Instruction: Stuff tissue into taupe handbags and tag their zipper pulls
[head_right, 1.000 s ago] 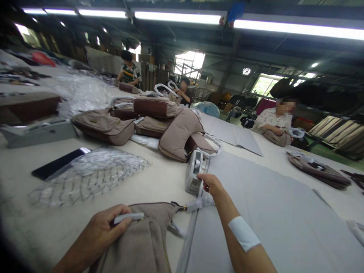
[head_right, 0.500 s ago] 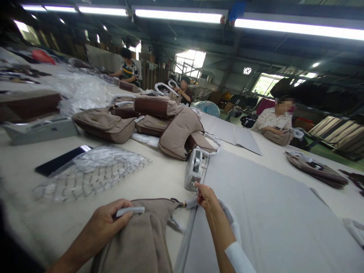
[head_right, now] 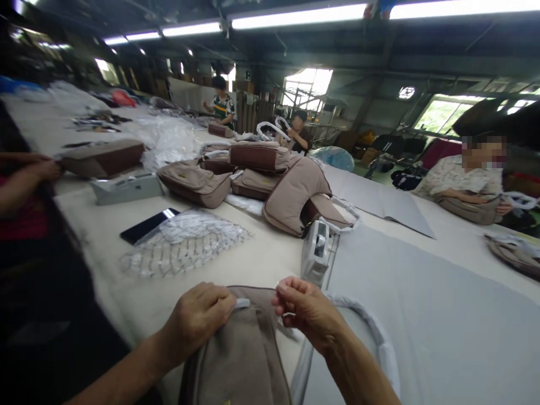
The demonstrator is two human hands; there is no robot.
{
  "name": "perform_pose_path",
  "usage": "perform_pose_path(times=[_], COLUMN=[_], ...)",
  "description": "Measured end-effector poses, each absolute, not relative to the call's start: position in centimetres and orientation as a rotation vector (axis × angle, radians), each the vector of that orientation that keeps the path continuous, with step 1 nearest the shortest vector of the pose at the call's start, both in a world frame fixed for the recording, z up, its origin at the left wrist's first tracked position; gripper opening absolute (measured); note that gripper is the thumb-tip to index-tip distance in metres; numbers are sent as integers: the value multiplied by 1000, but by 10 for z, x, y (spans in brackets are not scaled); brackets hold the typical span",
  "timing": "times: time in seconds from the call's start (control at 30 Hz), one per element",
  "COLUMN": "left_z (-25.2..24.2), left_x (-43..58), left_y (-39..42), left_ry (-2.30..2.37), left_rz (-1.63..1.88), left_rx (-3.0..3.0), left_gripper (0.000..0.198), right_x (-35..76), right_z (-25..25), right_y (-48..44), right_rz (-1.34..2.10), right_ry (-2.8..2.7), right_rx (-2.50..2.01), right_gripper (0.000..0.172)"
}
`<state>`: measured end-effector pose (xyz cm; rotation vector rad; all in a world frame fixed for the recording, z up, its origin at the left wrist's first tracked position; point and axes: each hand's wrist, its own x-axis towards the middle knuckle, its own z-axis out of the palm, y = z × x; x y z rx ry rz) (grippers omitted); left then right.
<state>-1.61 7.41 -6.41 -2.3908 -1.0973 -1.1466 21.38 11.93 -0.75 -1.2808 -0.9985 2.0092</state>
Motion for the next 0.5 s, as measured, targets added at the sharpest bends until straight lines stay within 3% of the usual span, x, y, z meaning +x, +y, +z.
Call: perform_pose_path(times=[0.23, 0.5], left_z=[-67, -72], left_x=[-16, -17], left_y=[70, 72], left_ry=[-1005, -930], left_rz=[-1230, -1280], left_rx=[-2246, -2221], left_gripper=[13, 11], right_x=[174, 165], right_z=[-9, -16], right_y=[117, 118], right_rz=[2203, 2211], right_ry=[-1079, -1113], right_rx=[-1341, -1409], right_gripper=[39, 23])
